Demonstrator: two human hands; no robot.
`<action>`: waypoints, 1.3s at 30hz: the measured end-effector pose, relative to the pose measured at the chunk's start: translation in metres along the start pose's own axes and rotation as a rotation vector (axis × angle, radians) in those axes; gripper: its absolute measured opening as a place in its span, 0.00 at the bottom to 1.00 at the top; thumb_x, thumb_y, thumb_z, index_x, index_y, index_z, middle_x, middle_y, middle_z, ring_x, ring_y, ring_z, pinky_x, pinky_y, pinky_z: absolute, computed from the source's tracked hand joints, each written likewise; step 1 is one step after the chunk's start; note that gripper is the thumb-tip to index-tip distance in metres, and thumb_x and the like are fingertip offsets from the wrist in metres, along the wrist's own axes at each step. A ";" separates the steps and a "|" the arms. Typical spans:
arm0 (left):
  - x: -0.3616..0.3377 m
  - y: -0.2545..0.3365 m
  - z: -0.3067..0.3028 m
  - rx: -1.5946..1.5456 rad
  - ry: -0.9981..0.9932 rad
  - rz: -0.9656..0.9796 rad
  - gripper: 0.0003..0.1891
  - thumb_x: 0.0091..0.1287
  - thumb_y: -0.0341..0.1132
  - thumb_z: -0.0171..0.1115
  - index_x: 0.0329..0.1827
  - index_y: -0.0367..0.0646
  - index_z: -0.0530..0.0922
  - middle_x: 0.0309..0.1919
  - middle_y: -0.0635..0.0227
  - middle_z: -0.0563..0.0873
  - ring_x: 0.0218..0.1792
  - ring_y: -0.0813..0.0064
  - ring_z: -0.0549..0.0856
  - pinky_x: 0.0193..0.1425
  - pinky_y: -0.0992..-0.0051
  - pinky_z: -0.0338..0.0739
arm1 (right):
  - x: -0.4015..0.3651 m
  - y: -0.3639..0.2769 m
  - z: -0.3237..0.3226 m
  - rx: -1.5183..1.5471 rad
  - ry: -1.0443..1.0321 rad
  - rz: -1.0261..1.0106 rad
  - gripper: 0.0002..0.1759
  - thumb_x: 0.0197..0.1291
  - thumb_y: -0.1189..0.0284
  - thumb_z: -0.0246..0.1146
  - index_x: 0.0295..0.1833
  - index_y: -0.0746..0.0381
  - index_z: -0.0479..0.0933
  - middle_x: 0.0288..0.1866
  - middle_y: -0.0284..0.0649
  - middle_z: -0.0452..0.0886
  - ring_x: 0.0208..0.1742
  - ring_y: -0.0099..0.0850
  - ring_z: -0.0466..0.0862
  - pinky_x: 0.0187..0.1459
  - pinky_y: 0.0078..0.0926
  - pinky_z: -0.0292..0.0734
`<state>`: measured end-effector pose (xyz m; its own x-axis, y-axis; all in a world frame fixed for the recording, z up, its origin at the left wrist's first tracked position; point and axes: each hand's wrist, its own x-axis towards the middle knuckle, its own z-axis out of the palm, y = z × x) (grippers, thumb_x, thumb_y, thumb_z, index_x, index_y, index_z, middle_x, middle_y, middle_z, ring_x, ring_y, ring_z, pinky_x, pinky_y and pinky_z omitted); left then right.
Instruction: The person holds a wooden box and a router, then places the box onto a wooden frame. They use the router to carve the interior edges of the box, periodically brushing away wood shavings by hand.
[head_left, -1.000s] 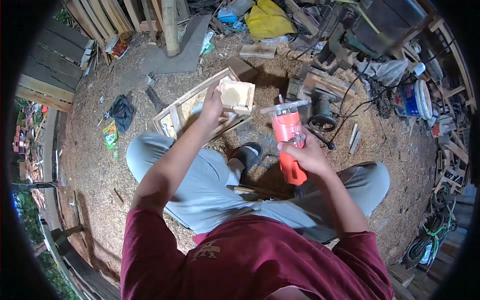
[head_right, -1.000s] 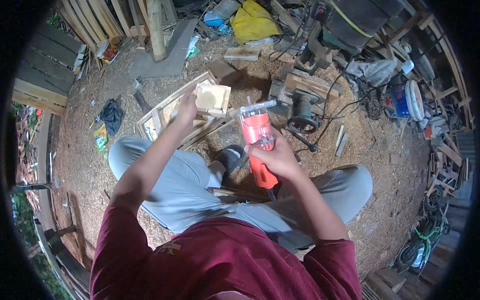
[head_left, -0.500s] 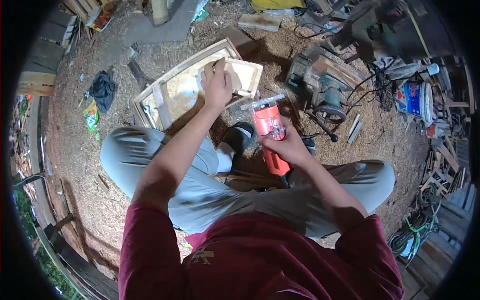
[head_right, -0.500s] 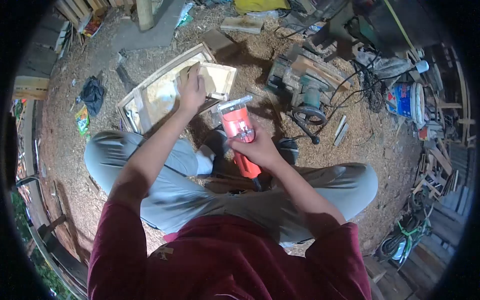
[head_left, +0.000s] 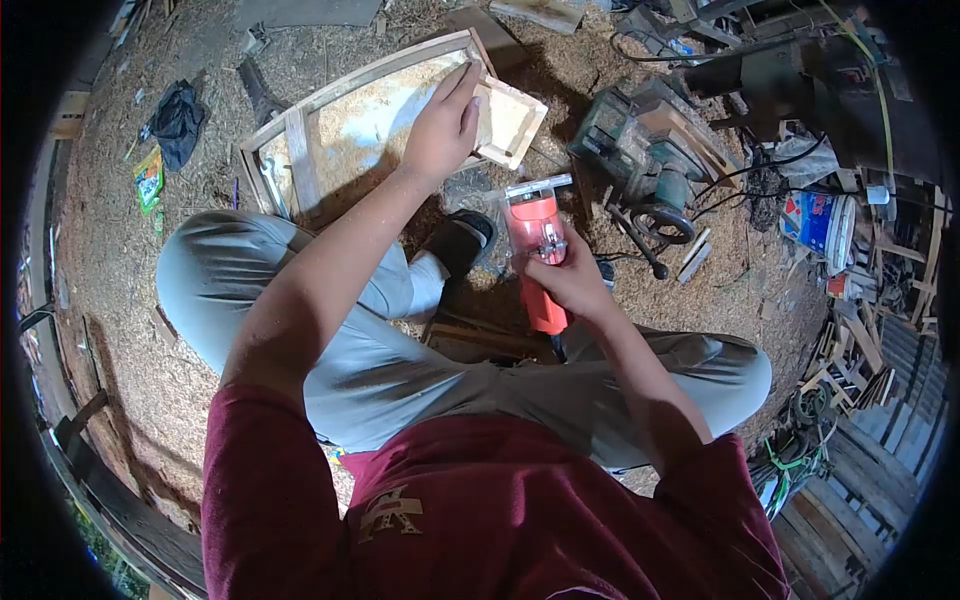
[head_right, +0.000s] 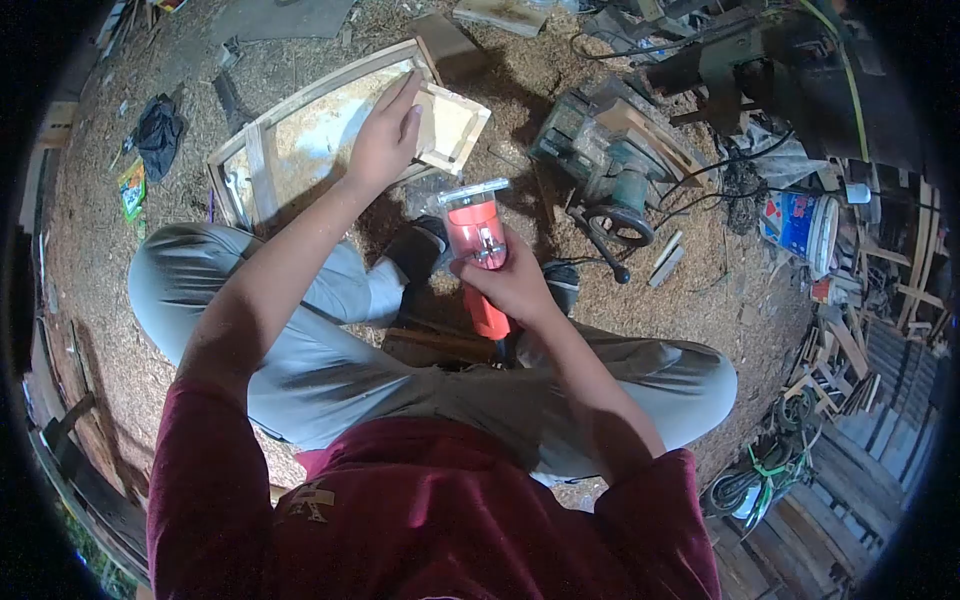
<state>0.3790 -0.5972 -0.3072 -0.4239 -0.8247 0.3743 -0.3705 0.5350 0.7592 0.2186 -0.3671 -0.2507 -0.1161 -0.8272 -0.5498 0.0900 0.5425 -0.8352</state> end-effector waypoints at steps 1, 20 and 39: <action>-0.001 -0.001 0.000 -0.006 0.002 0.005 0.28 0.79 0.25 0.54 0.82 0.39 0.71 0.75 0.41 0.77 0.75 0.42 0.77 0.79 0.59 0.73 | 0.002 0.001 -0.001 -0.008 -0.004 0.001 0.32 0.60 0.72 0.80 0.67 0.65 0.75 0.53 0.35 0.87 0.52 0.23 0.86 0.56 0.28 0.84; -0.001 0.008 -0.002 0.019 -0.003 -0.039 0.34 0.72 0.16 0.51 0.83 0.40 0.71 0.76 0.44 0.77 0.73 0.44 0.79 0.78 0.60 0.76 | 0.013 -0.005 0.001 0.053 -0.017 0.059 0.31 0.61 0.72 0.79 0.67 0.65 0.76 0.54 0.36 0.87 0.53 0.25 0.87 0.57 0.30 0.84; -0.001 0.013 -0.004 0.016 -0.008 -0.056 0.32 0.72 0.16 0.51 0.81 0.38 0.72 0.76 0.46 0.77 0.74 0.45 0.79 0.77 0.61 0.75 | 0.015 -0.008 0.003 0.006 0.005 0.047 0.31 0.60 0.70 0.80 0.65 0.64 0.77 0.52 0.34 0.87 0.50 0.23 0.86 0.54 0.28 0.83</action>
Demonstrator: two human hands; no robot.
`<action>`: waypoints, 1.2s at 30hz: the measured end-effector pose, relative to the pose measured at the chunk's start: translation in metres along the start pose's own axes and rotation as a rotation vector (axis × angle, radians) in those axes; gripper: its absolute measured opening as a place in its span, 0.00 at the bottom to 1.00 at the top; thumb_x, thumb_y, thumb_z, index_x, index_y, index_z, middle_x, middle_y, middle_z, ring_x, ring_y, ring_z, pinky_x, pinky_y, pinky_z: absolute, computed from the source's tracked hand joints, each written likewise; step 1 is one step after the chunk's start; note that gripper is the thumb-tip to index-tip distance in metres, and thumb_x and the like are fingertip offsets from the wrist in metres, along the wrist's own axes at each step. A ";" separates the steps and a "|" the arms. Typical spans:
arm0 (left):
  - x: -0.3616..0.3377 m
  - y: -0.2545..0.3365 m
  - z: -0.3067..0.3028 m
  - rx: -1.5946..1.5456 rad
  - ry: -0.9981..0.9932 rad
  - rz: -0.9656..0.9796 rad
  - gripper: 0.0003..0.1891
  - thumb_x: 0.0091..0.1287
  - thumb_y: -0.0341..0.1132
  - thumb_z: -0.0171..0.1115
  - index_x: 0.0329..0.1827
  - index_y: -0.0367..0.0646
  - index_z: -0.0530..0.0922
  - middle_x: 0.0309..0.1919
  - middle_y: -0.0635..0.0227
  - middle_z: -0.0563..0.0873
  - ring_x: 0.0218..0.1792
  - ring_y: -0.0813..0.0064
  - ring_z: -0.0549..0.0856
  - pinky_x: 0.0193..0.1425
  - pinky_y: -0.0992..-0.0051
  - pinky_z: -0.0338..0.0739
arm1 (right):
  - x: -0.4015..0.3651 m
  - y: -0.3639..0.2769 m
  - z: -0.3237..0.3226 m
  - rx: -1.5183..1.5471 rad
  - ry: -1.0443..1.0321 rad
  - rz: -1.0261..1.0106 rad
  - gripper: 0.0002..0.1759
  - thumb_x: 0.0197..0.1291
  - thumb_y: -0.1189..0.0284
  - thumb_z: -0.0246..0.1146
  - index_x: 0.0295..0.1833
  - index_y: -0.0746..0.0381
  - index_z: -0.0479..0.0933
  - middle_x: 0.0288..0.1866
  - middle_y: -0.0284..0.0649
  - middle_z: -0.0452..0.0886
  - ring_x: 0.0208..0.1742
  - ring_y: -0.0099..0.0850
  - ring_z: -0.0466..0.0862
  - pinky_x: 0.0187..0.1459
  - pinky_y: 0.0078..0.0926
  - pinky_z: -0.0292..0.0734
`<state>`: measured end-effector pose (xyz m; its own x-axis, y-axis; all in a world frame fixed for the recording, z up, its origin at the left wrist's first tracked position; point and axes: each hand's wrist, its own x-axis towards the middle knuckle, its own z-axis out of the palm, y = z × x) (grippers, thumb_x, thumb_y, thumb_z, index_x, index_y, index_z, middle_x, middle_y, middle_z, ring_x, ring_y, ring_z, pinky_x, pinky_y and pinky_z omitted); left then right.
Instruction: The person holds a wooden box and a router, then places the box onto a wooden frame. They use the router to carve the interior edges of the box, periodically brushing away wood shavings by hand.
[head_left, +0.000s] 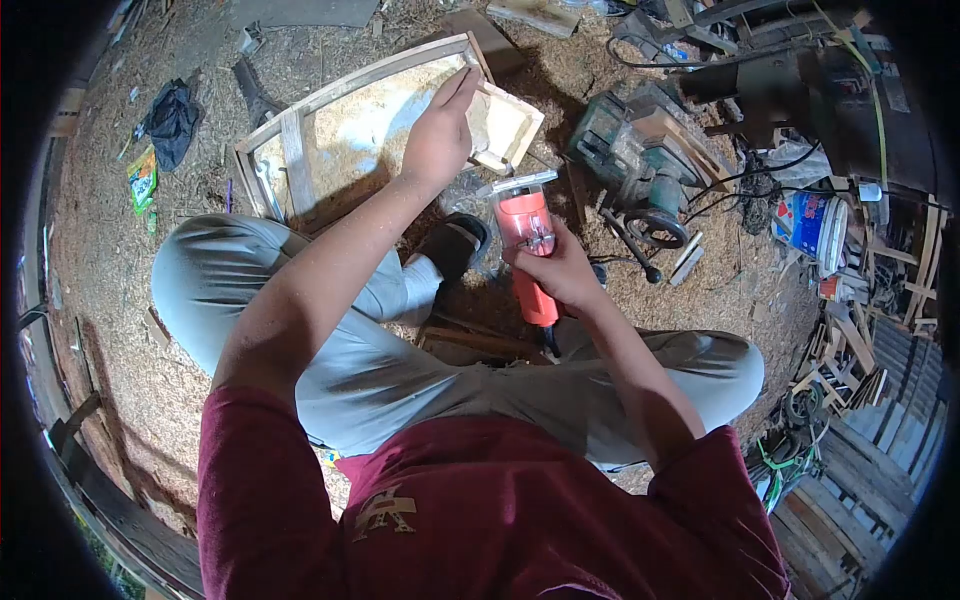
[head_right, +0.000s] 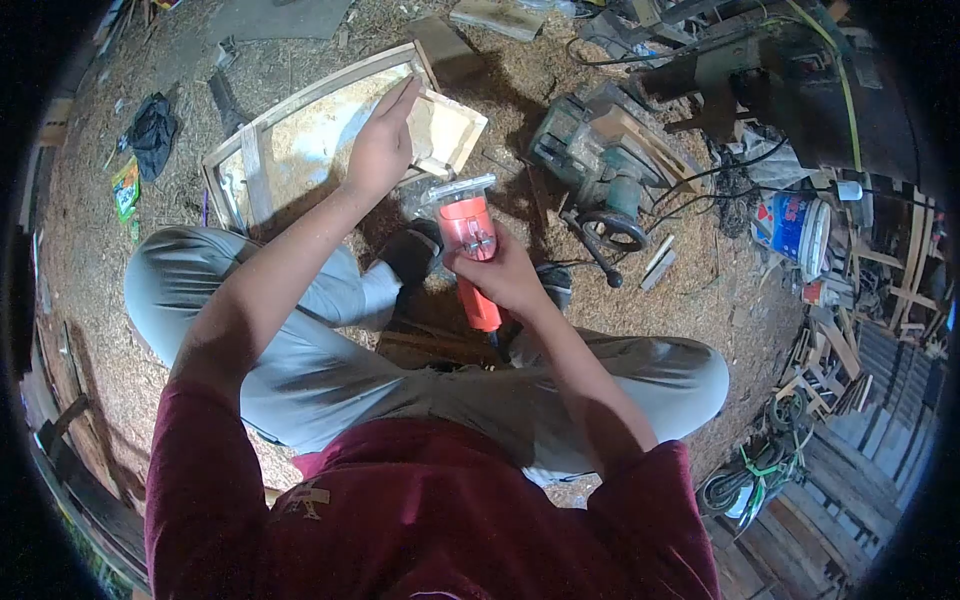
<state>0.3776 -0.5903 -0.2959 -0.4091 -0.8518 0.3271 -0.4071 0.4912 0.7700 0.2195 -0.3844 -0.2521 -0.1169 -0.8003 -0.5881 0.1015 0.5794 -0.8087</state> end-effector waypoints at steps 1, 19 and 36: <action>0.000 0.000 0.000 0.002 -0.002 -0.002 0.32 0.72 0.16 0.51 0.81 0.38 0.73 0.76 0.45 0.77 0.74 0.45 0.79 0.78 0.61 0.75 | 0.000 0.000 0.000 0.005 0.006 0.005 0.30 0.60 0.70 0.80 0.65 0.64 0.77 0.52 0.34 0.87 0.50 0.23 0.86 0.54 0.28 0.84; 0.001 0.002 -0.001 0.005 -0.004 0.009 0.34 0.69 0.15 0.50 0.82 0.38 0.71 0.76 0.44 0.76 0.74 0.44 0.78 0.78 0.60 0.75 | 0.001 -0.002 0.000 0.014 -0.015 0.008 0.31 0.60 0.71 0.79 0.66 0.64 0.76 0.51 0.36 0.87 0.48 0.25 0.87 0.52 0.30 0.85; -0.001 0.001 -0.001 0.010 -0.010 -0.006 0.35 0.69 0.15 0.51 0.83 0.41 0.71 0.78 0.46 0.76 0.74 0.46 0.79 0.78 0.60 0.76 | -0.004 0.001 -0.001 -0.027 -0.003 0.002 0.31 0.60 0.68 0.81 0.66 0.64 0.77 0.54 0.35 0.87 0.52 0.24 0.86 0.57 0.29 0.83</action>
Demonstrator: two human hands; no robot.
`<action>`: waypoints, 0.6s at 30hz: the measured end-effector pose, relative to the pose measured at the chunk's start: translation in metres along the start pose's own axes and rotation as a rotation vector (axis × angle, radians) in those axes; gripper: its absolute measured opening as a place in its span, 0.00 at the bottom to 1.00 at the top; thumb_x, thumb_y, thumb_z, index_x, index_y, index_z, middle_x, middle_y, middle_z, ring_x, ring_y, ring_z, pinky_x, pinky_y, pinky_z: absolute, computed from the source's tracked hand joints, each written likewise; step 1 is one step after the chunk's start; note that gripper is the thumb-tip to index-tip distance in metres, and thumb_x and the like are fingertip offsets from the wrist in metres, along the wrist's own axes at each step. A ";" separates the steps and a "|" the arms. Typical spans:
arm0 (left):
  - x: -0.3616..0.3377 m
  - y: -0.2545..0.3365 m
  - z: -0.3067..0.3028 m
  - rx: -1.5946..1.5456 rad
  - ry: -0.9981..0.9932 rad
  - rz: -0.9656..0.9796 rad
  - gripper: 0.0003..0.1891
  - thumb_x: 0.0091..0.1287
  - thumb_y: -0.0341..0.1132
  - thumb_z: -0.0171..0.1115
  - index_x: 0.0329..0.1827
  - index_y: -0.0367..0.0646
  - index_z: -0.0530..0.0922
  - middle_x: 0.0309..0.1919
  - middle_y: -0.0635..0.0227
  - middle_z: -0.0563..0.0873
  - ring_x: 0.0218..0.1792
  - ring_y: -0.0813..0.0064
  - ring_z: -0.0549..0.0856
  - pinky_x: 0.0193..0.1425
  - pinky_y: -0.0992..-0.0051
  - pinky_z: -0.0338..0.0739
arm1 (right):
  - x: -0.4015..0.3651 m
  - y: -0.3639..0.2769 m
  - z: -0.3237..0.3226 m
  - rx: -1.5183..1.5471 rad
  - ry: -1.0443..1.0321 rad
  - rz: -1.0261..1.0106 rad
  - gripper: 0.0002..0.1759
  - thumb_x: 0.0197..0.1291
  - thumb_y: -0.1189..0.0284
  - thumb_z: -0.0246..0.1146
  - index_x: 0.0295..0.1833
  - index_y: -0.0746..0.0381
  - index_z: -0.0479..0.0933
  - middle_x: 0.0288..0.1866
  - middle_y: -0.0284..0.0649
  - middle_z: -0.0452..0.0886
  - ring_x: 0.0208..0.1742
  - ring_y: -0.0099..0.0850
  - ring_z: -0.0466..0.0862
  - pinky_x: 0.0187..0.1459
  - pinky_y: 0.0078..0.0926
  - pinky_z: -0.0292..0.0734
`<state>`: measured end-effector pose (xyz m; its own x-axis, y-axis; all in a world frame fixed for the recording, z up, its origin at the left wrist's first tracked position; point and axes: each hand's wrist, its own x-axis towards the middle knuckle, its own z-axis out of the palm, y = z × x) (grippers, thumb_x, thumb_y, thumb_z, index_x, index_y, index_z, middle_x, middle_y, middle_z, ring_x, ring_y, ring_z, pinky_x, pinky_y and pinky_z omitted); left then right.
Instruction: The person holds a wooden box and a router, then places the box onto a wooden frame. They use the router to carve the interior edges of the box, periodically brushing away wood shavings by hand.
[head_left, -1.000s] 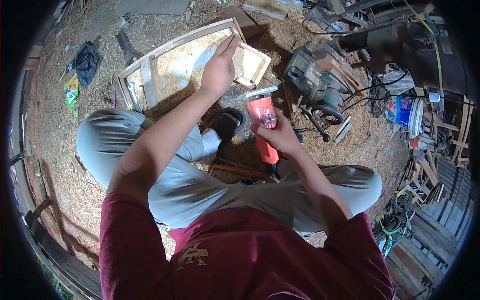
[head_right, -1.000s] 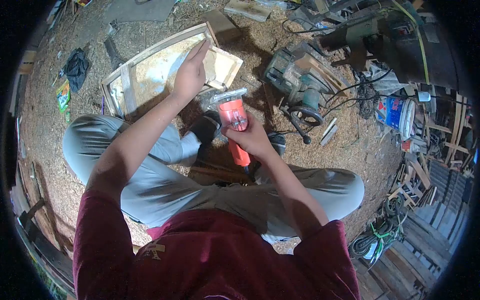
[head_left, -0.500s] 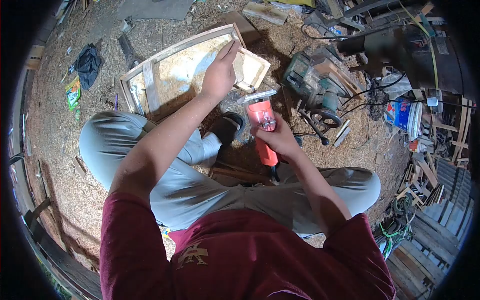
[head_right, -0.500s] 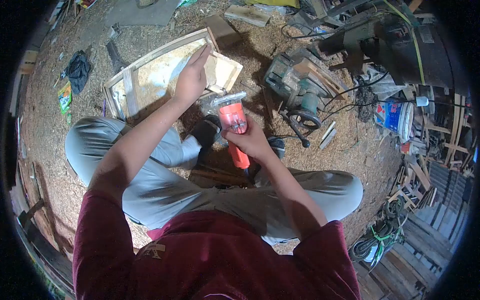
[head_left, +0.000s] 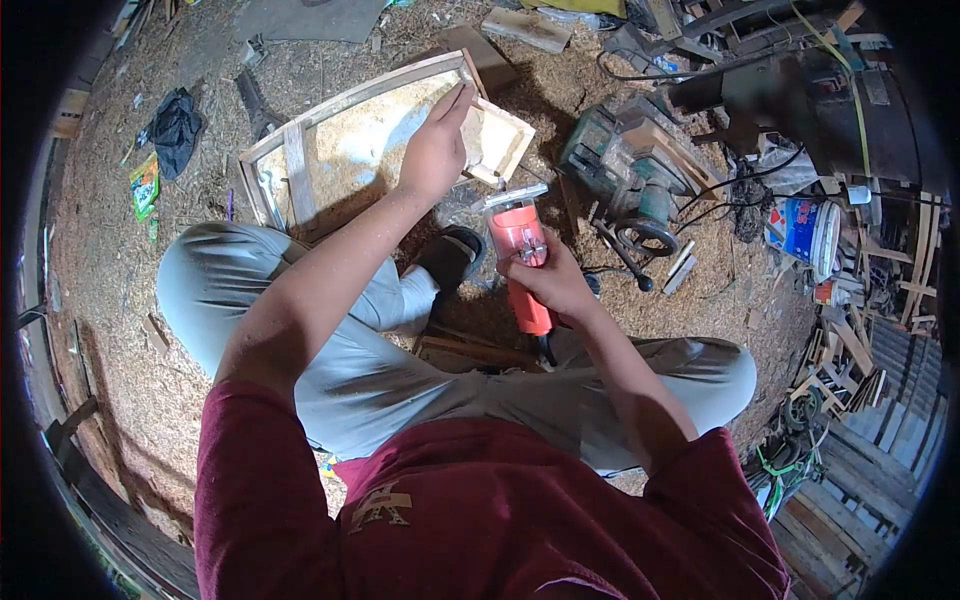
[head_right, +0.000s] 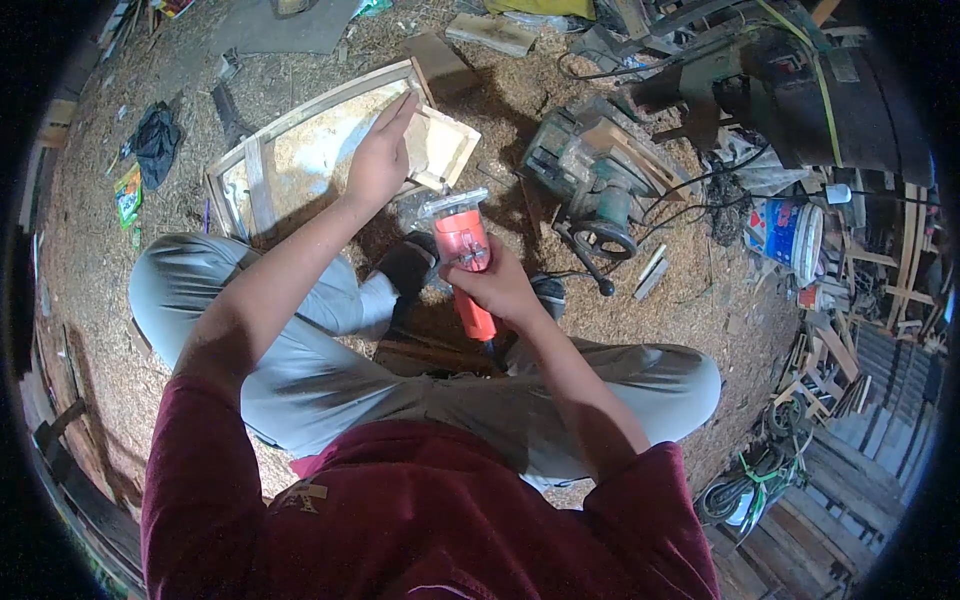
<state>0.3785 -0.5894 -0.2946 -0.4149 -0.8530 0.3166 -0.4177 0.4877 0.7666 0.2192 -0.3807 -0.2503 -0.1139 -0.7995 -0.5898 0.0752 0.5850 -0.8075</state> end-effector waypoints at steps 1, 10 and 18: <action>0.000 -0.001 0.000 0.002 0.000 0.004 0.35 0.69 0.15 0.51 0.83 0.41 0.71 0.78 0.46 0.76 0.74 0.46 0.79 0.78 0.60 0.76 | 0.001 0.000 -0.001 0.002 -0.010 -0.005 0.32 0.60 0.68 0.82 0.66 0.64 0.77 0.54 0.35 0.87 0.52 0.24 0.86 0.57 0.29 0.83; -0.001 0.001 -0.002 0.000 -0.020 -0.014 0.35 0.70 0.15 0.50 0.83 0.41 0.71 0.79 0.47 0.75 0.75 0.46 0.78 0.78 0.61 0.75 | 0.001 -0.001 -0.004 -0.028 -0.017 0.041 0.33 0.60 0.67 0.82 0.66 0.64 0.77 0.55 0.35 0.87 0.53 0.23 0.86 0.57 0.30 0.83; 0.000 0.001 -0.002 0.013 -0.029 -0.033 0.34 0.71 0.16 0.50 0.82 0.41 0.71 0.80 0.48 0.74 0.76 0.47 0.77 0.79 0.61 0.75 | 0.004 0.001 -0.004 0.016 -0.025 0.004 0.32 0.60 0.67 0.82 0.66 0.64 0.77 0.54 0.35 0.87 0.52 0.24 0.86 0.57 0.30 0.83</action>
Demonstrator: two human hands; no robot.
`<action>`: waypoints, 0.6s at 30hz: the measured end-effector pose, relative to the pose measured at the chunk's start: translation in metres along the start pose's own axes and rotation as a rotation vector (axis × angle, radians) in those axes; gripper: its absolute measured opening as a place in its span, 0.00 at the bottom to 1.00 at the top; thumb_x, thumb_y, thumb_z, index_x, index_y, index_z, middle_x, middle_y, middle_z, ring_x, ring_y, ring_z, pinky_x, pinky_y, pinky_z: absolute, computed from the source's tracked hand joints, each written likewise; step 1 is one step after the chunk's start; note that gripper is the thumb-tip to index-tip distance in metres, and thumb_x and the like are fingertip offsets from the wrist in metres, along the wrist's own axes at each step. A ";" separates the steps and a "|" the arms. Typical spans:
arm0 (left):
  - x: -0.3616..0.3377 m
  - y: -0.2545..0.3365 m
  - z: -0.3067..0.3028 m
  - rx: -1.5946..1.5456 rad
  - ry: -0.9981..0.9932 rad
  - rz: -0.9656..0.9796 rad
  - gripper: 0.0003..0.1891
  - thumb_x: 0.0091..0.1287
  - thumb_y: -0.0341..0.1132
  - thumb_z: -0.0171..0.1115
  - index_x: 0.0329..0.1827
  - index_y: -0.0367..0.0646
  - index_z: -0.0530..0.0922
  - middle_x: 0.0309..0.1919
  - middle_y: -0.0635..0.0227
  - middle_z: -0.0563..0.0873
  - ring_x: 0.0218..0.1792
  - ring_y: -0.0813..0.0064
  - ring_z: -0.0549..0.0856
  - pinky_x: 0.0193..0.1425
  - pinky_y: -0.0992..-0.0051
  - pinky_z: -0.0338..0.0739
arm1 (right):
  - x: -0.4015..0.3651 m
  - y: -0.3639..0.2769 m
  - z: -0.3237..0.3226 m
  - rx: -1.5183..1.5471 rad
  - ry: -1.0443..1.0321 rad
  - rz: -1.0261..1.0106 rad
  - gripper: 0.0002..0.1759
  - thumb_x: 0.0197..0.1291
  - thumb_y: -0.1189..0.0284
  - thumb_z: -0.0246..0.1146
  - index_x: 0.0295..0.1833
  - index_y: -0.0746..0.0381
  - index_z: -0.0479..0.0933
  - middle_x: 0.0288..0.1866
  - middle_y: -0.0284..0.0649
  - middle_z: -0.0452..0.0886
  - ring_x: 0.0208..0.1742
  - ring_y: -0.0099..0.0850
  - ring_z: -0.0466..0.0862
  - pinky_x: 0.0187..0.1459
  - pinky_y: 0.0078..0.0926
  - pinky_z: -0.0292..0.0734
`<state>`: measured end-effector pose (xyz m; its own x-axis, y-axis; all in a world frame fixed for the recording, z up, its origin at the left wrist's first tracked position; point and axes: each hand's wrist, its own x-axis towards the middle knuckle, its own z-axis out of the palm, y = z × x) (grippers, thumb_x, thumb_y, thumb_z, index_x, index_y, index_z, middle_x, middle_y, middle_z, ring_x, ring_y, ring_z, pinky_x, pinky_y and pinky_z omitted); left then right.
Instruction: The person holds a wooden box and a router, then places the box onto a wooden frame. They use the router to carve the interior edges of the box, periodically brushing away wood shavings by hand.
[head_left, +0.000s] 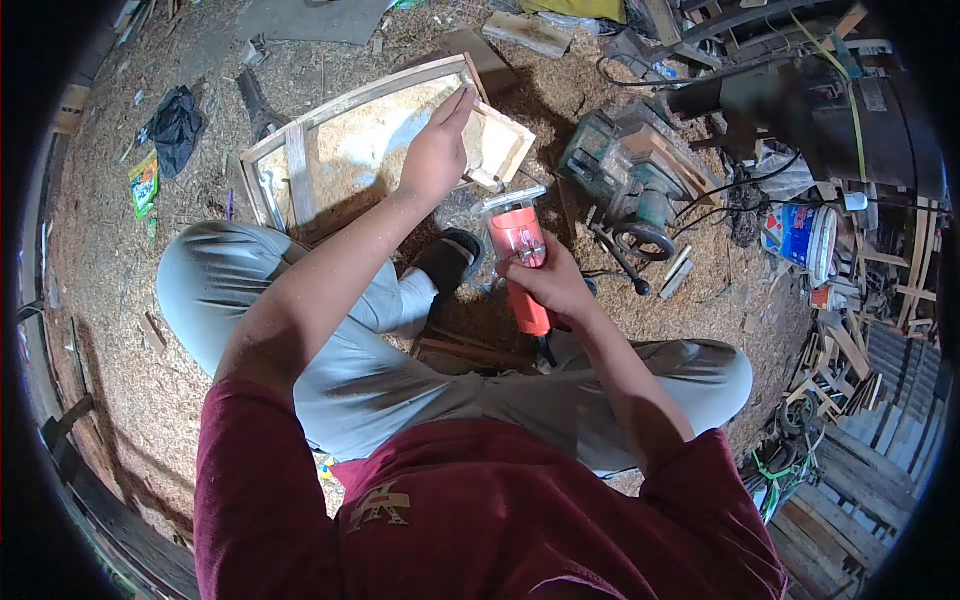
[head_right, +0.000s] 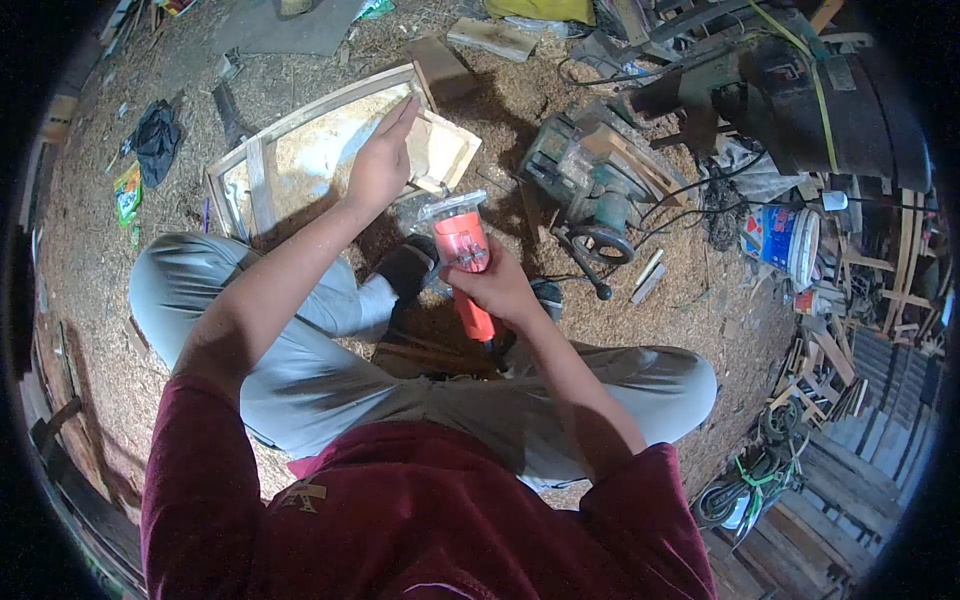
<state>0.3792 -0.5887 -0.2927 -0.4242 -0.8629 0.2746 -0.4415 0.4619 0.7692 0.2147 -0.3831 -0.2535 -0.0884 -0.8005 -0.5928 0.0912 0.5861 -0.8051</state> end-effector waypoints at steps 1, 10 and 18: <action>0.000 0.000 0.000 -0.002 0.001 0.004 0.34 0.71 0.16 0.50 0.82 0.41 0.71 0.80 0.48 0.74 0.76 0.47 0.77 0.79 0.61 0.75 | 0.001 0.000 0.000 -0.010 0.004 0.004 0.32 0.60 0.67 0.82 0.66 0.64 0.77 0.54 0.35 0.87 0.52 0.24 0.86 0.57 0.30 0.83; 0.000 -0.001 0.000 -0.002 0.014 0.034 0.33 0.71 0.15 0.50 0.81 0.38 0.72 0.80 0.47 0.74 0.76 0.47 0.77 0.80 0.61 0.74 | 0.003 -0.001 0.001 -0.021 0.004 -0.025 0.30 0.60 0.69 0.81 0.64 0.64 0.78 0.52 0.35 0.88 0.50 0.23 0.86 0.56 0.29 0.83; 0.000 0.000 0.000 0.004 0.004 0.014 0.34 0.71 0.16 0.50 0.83 0.41 0.71 0.80 0.49 0.74 0.77 0.48 0.77 0.80 0.61 0.74 | -0.002 0.002 -0.001 -0.073 0.007 -0.034 0.31 0.59 0.69 0.81 0.64 0.65 0.77 0.53 0.36 0.88 0.51 0.23 0.86 0.55 0.29 0.83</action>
<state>0.3792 -0.5883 -0.2925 -0.4271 -0.8573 0.2876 -0.4391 0.4747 0.7628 0.2144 -0.3801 -0.2540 -0.0976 -0.8192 -0.5651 0.0157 0.5665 -0.8239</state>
